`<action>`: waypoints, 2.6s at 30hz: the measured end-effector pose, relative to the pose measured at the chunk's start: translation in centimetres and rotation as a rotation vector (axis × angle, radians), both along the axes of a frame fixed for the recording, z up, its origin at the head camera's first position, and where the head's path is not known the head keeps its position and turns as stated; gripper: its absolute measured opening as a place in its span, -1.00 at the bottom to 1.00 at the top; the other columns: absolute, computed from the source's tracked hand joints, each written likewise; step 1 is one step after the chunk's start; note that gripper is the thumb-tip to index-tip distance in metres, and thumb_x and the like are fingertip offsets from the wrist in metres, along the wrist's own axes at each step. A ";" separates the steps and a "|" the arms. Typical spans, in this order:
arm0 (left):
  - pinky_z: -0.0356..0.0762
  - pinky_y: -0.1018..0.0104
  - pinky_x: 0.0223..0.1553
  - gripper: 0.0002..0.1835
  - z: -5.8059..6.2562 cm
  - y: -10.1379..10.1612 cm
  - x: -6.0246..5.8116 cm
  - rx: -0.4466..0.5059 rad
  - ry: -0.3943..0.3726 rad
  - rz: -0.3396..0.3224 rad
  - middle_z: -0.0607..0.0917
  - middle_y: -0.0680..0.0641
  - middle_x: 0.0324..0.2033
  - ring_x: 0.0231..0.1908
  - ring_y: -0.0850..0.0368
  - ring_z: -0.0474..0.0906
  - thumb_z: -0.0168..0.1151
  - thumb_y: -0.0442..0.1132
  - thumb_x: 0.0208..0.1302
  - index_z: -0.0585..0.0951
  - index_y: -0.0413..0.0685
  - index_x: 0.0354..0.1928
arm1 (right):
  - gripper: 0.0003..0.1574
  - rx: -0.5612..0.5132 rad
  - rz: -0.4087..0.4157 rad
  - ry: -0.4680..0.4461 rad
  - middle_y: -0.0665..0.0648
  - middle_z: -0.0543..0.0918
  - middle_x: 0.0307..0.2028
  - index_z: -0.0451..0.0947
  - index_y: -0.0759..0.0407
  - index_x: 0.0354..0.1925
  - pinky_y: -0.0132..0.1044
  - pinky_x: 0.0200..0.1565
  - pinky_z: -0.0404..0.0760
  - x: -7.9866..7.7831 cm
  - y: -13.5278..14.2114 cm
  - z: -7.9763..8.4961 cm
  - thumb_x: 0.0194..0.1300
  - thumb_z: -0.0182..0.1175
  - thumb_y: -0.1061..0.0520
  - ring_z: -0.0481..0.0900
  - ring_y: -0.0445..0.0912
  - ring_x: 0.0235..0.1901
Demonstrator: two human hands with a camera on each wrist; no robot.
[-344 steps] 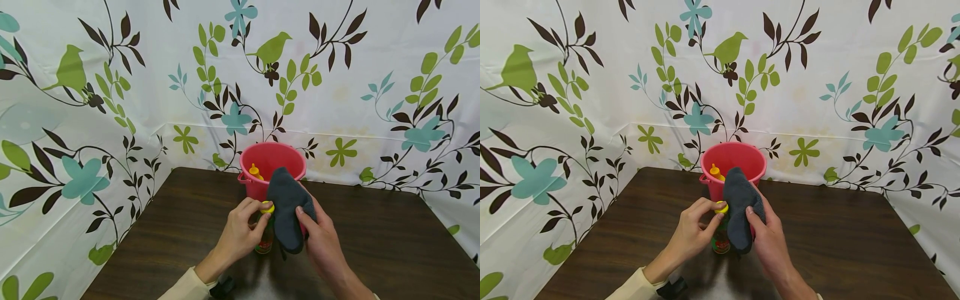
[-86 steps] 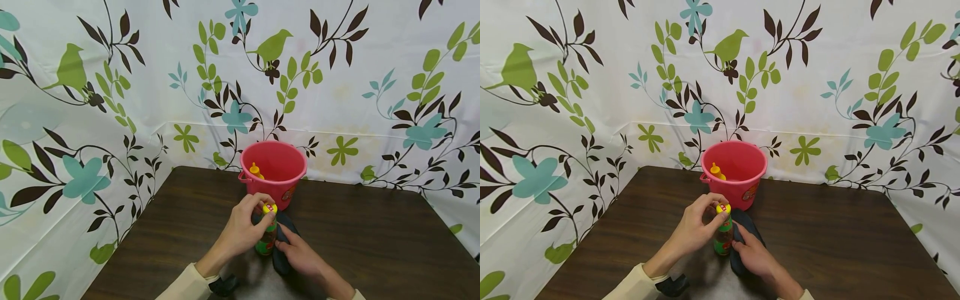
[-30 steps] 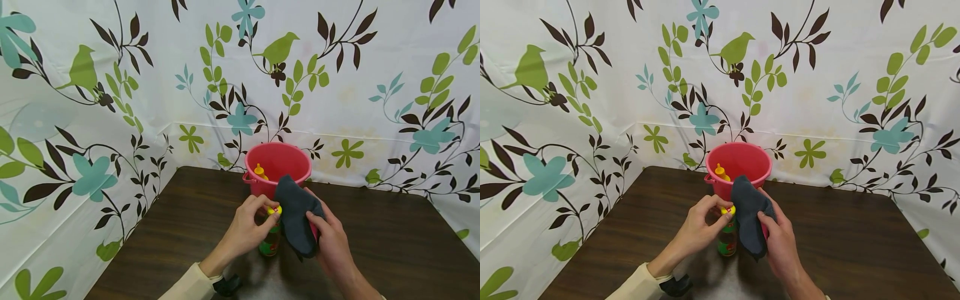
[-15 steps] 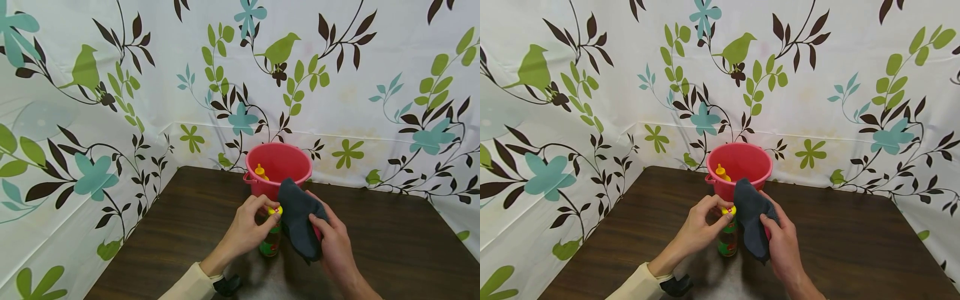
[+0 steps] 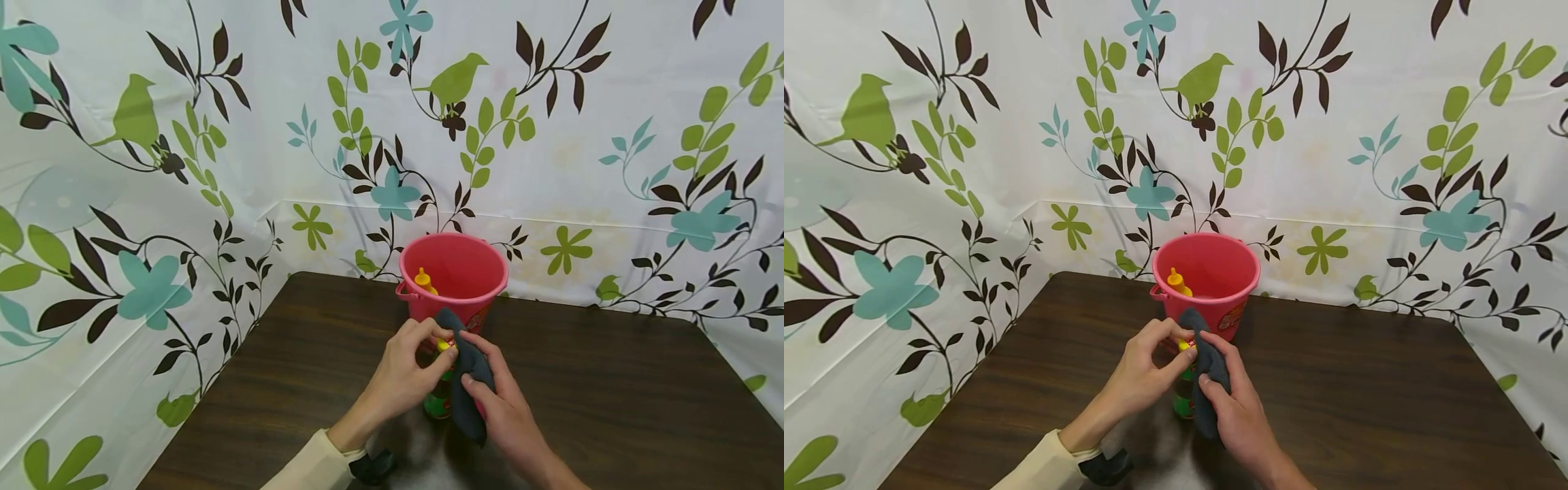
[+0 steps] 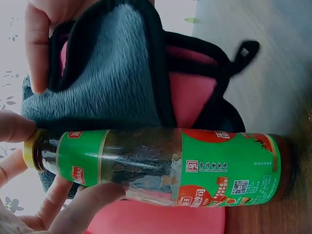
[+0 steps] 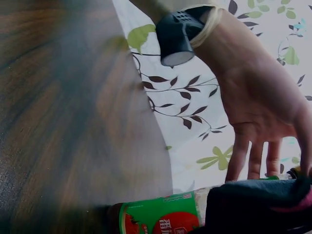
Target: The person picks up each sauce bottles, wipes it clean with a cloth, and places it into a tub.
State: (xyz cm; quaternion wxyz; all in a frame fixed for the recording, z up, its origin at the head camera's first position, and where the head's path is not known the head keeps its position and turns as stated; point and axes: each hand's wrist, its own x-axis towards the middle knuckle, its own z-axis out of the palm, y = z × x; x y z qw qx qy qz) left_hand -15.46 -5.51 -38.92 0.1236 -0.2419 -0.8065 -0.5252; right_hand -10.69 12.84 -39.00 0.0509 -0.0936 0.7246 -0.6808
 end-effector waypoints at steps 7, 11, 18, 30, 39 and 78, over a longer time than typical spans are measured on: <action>0.71 0.25 -0.03 -0.84 0.0 0.0 0.0 0.008 -0.009 0.010 0.66 0.09 -0.20 -0.13 0.18 0.58 0.40 -0.16 0.38 0.73 0.13 -0.03 | -0.16 -0.024 0.102 -0.010 0.08 0.07 0.66 -0.03 -0.47 0.61 -0.39 0.35 0.50 -0.6 -0.7 -0.8 0.66 -0.05 0.23 0.16 0.15 0.62; 0.71 0.26 -0.03 -0.83 -0.1 0.0 0.0 0.011 -0.008 0.008 0.66 0.09 -0.18 -0.12 0.19 0.59 0.40 -0.16 0.39 0.73 0.14 -0.02 | -0.11 0.034 0.116 -0.010 0.02 0.06 0.68 -0.10 -0.49 0.65 0.01 0.53 0.40 -1.2 -0.7 -1.3 0.67 -0.06 0.20 0.15 0.11 0.64; 0.71 0.29 -0.02 -0.80 0.0 0.2 0.1 0.018 -0.018 0.002 0.67 0.08 -0.13 -0.10 0.20 0.60 0.39 -0.15 0.39 0.74 0.14 0.01 | -0.12 0.144 0.179 -0.042 0.12 0.01 0.71 -0.15 -0.21 0.71 0.35 0.58 0.14 -2.3 0.5 -2.5 0.65 -0.04 0.14 0.07 0.19 0.65; 0.72 0.23 -0.01 -0.82 -0.1 0.2 0.1 0.019 -0.024 -0.002 0.68 0.09 -0.10 -0.12 0.20 0.60 0.39 -0.12 0.39 0.72 0.15 -0.01 | -0.08 0.312 0.260 -0.075 0.25 -0.01 0.71 -0.20 -0.10 0.73 0.52 0.54 -0.01 -3.2 1.9 -5.3 0.62 -0.06 0.21 -0.06 0.29 0.68; 0.73 0.12 -0.04 -0.82 -0.1 0.2 0.1 0.021 -0.027 -0.004 0.68 0.07 -0.09 -0.14 0.18 0.61 0.37 -0.13 0.40 0.72 0.14 0.00 | -0.11 0.418 0.278 -0.101 0.34 0.18 0.64 -0.13 -0.03 0.72 0.56 0.48 0.08 -3.9 2.4 -6.3 0.63 -0.02 0.14 0.08 0.35 0.62; 0.69 0.24 -0.08 -0.85 -0.2 0.2 0.0 0.009 -0.002 0.000 0.66 0.08 -0.17 -0.14 0.18 0.59 0.37 -0.13 0.40 0.71 0.13 -0.04 | -0.28 0.137 -0.026 -0.058 0.18 0.39 0.55 0.30 -0.07 0.58 -0.04 0.30 0.65 -2.5 0.9 0.3 0.57 -0.09 0.31 0.47 0.13 0.44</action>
